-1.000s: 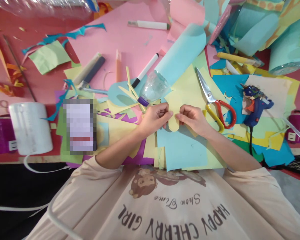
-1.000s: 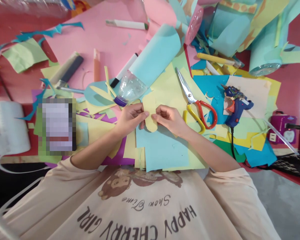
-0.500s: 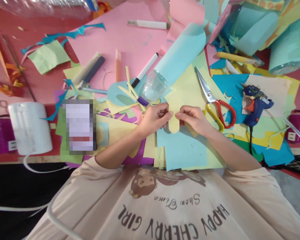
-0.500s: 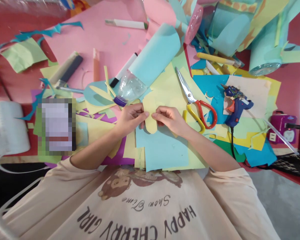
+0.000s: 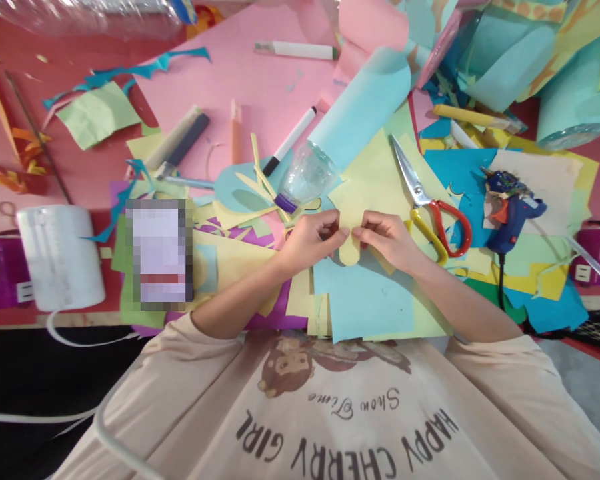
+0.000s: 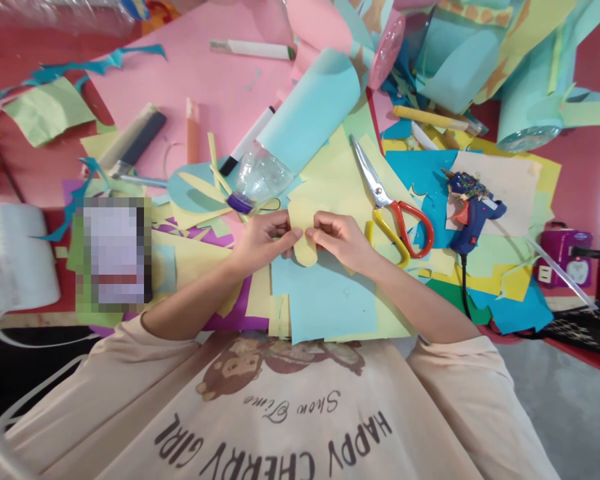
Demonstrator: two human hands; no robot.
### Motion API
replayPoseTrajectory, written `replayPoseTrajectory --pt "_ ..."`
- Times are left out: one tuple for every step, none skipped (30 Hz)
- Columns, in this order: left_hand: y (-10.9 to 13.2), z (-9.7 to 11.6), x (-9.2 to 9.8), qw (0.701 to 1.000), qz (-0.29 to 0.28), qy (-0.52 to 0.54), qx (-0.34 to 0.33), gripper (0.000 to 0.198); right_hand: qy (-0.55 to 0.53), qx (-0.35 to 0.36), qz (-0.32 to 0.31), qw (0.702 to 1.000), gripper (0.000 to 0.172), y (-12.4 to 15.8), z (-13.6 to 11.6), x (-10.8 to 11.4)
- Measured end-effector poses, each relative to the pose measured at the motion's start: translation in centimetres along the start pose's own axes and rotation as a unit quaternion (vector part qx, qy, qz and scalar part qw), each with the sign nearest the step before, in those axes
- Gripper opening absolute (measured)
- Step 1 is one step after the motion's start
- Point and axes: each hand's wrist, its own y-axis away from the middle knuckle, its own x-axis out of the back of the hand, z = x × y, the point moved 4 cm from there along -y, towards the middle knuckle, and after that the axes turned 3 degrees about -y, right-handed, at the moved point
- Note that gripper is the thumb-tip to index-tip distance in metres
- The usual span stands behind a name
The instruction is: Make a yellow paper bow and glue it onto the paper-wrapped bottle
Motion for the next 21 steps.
replayPoseTrajectory --pt "0.00 -0.05 -0.03 1.000 0.000 -0.004 -0.001 0.026 0.003 0.001 0.001 1.000 0.043 0.03 0.00 0.01" --pt "0.00 -0.10 -0.04 1.000 0.000 -0.009 -0.004 0.026 0.006 0.000 0.002 1.000 0.043 0.05 0.02 0.02" --pt "0.02 -0.14 -0.05 1.000 0.001 -0.016 -0.008 0.026 0.009 -0.002 0.002 1.000 0.043 0.07 0.05 0.02" --pt "0.05 -0.17 -0.03 1.000 0.002 -0.023 -0.013 0.026 0.010 -0.005 0.001 1.000 0.043 0.08 0.10 0.01" --pt "0.09 -0.20 -0.02 0.999 0.003 -0.030 -0.015 0.027 0.011 -0.007 0.000 1.000 0.043 0.10 0.14 0.01" --pt "0.13 -0.23 0.00 0.999 0.004 -0.034 -0.016 0.027 0.012 -0.007 0.000 1.000 0.043 0.11 0.15 0.01" --pt "0.16 -0.24 0.01 0.999 0.004 -0.034 -0.013 0.028 0.013 -0.007 0.000 1.000 0.042 0.13 0.14 0.01" --pt "0.18 -0.25 -0.01 1.000 0.001 -0.027 -0.006 0.029 0.016 -0.005 0.000 1.000 0.041 0.14 0.10 0.01" --pt "0.20 -0.23 -0.02 1.000 -0.003 -0.016 0.000 0.030 0.019 -0.002 0.001 1.000 0.040 0.15 0.03 0.04" --pt "0.20 -0.17 -0.04 1.000 -0.006 -0.004 0.005 0.031 0.022 0.002 0.005 1.000 0.038 0.16 -0.07 0.08" --pt "0.19 -0.06 -0.05 1.000 -0.008 0.008 0.006 0.031 0.024 0.008 0.013 1.000 0.037 0.17 -0.19 0.16" --pt "0.17 0.08 -0.04 1.000 -0.008 0.018 0.004 0.030 0.024 0.014 0.021 0.999 0.035 0.17 -0.32 0.25" --pt "0.15 0.22 -0.02 1.000 -0.006 0.028 -0.002 0.028 0.023 0.022 0.030 0.999 0.033 0.16 -0.44 0.36" --pt "0.13 0.35 0.01 0.999 -0.003 0.035 -0.009 0.024 0.020 0.028 0.036 0.999 0.032 0.15 -0.55 0.46" --pt "0.12 0.45 0.04 0.999 -0.001 0.039 -0.016 0.021 0.017 0.034 0.040 0.998 0.032 0.13 -0.61 0.53" --pt "0.11 0.52 0.07 0.999 0.002 0.040 -0.023 0.019 0.015 0.037 0.041 0.998 0.032 0.11 -0.63 0.58" --pt "0.10 0.56 0.10 0.999 0.005 0.037 -0.029 0.018 0.013 0.038 0.041 0.998 0.032 0.09 -0.61 0.60" --pt "0.09 0.59 0.11 0.999 0.007 0.032 -0.035 0.018 0.013 0.037 0.040 0.998 0.033 0.07 -0.56 0.61" --pt "0.09 0.61 0.14 0.999 0.011 0.028 -0.040 0.018 0.014 0.037 0.041 0.998 0.033 0.07 -0.50 0.61" --pt "0.08 0.62 0.15 0.999 0.014 0.028 -0.044 0.019 0.018 0.037 0.043 0.998 0.033 0.08 -0.44 0.61" --pt "0.08 0.61 0.17 0.998 0.018 0.031 -0.045 0.019 0.024 0.039 0.047 0.998 0.033 0.10 -0.42 0.60"
